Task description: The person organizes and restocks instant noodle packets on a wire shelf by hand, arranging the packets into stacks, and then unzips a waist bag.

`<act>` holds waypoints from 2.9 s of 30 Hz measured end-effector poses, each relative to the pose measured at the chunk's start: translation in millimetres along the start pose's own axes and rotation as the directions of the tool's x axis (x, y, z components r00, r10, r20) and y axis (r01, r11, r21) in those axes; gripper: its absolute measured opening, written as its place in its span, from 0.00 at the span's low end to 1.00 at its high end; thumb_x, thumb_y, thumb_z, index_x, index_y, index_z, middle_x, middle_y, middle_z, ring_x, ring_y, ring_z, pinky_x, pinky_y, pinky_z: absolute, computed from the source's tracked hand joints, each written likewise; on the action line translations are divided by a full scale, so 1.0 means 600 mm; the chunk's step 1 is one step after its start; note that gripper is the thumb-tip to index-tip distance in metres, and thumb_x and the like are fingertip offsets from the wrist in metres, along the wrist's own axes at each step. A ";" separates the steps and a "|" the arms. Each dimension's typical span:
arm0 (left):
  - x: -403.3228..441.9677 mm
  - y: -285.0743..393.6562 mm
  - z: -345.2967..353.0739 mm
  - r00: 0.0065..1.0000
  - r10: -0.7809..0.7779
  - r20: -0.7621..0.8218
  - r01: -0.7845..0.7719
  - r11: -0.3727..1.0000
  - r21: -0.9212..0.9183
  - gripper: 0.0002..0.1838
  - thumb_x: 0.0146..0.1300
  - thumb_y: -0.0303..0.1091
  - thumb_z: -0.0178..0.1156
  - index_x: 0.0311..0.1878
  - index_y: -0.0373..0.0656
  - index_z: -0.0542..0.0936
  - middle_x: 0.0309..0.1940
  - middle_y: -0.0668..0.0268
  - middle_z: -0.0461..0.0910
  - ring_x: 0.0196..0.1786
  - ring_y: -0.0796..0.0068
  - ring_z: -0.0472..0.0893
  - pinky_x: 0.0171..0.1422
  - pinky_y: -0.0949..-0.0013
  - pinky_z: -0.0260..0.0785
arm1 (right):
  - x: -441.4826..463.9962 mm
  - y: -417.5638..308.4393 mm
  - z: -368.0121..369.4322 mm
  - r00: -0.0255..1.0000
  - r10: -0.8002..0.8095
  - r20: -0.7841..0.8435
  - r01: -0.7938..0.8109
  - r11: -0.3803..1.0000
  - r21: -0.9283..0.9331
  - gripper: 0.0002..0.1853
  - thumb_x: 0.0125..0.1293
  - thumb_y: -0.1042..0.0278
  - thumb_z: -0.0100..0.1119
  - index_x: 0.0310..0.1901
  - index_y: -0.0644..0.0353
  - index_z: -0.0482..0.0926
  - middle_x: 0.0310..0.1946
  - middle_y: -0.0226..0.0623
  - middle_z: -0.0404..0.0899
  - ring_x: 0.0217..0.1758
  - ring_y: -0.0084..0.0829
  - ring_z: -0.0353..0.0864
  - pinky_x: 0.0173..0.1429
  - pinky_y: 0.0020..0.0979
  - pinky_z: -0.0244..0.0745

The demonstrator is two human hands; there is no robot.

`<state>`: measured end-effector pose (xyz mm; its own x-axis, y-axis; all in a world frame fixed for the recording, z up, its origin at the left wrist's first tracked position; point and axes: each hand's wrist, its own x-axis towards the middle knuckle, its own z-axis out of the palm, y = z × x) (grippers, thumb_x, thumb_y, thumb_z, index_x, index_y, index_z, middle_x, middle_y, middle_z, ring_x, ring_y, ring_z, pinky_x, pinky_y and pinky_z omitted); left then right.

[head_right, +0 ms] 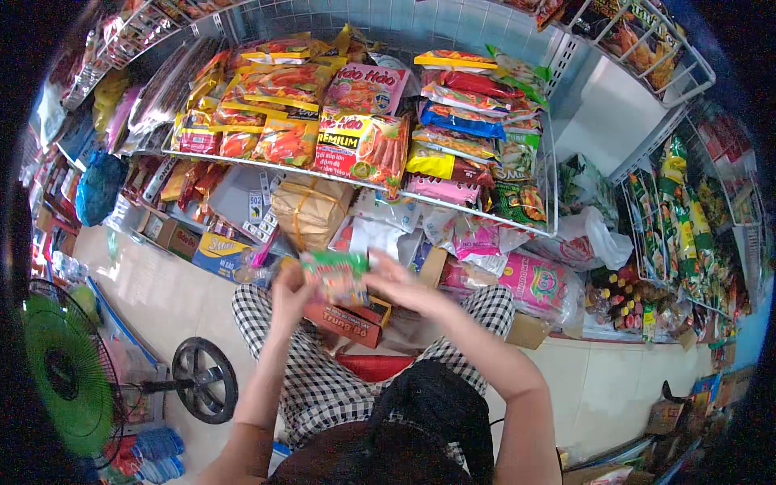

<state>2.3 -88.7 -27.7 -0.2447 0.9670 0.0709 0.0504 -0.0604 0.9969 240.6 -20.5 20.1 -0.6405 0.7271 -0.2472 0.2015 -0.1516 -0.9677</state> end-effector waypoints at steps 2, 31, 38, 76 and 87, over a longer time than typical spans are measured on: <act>0.048 0.097 0.011 0.964 0.242 -0.111 -0.240 0.970 0.029 0.14 0.59 0.24 0.61 0.48 0.35 0.71 0.37 0.65 0.79 0.38 0.81 0.78 0.40 0.77 0.72 | -0.007 -0.082 -0.021 0.936 -0.345 -0.076 0.331 0.931 -0.151 0.36 0.66 0.59 0.56 0.70 0.59 0.51 0.63 0.42 0.63 0.62 0.29 0.67 0.63 0.32 0.64; 0.382 0.250 0.142 0.659 0.727 0.191 -0.632 0.398 0.665 0.13 0.57 0.25 0.50 0.45 0.38 0.78 0.42 0.49 0.78 0.45 0.50 0.77 0.51 0.55 0.71 | 0.146 -0.269 -0.134 0.803 -0.556 -0.216 0.154 0.544 -0.825 0.31 0.62 0.56 0.54 0.63 0.64 0.63 0.57 0.55 0.70 0.60 0.45 0.70 0.63 0.36 0.65; 0.336 0.206 0.148 0.495 0.868 0.048 -0.735 0.389 0.556 0.12 0.56 0.21 0.50 0.44 0.36 0.75 0.51 0.52 0.72 0.54 0.50 0.71 0.59 0.57 0.64 | 0.100 -0.232 -0.103 0.443 -0.896 -0.035 0.093 0.085 -0.992 0.26 0.62 0.64 0.54 0.62 0.58 0.66 0.64 0.50 0.60 0.67 0.50 0.58 0.69 0.46 0.54; 0.295 0.249 0.182 0.700 0.703 0.129 -0.555 0.422 0.717 0.16 0.57 0.20 0.50 0.50 0.37 0.76 0.48 0.54 0.74 0.53 0.54 0.72 0.58 0.59 0.65 | 0.037 -0.139 -0.167 0.476 -0.876 -0.083 -0.082 0.050 -0.995 0.23 0.61 0.59 0.53 0.58 0.53 0.71 0.68 0.41 0.57 0.71 0.45 0.54 0.72 0.51 0.44; 0.182 0.343 0.483 0.495 0.643 0.584 -0.868 0.400 0.295 0.15 0.57 0.25 0.54 0.48 0.36 0.76 0.49 0.51 0.75 0.50 0.50 0.75 0.56 0.59 0.68 | -0.018 -0.112 -0.209 0.312 -0.879 -0.361 -0.035 0.369 -0.929 0.30 0.56 0.64 0.55 0.61 0.65 0.62 0.61 0.52 0.62 0.67 0.50 0.55 0.71 0.51 0.46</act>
<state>266.5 75.9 175.6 0.4767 0.5845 0.6566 0.5185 -0.7901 0.3269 326.9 66.0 94.0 -0.1094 0.6018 0.7911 0.7851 0.5404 -0.3026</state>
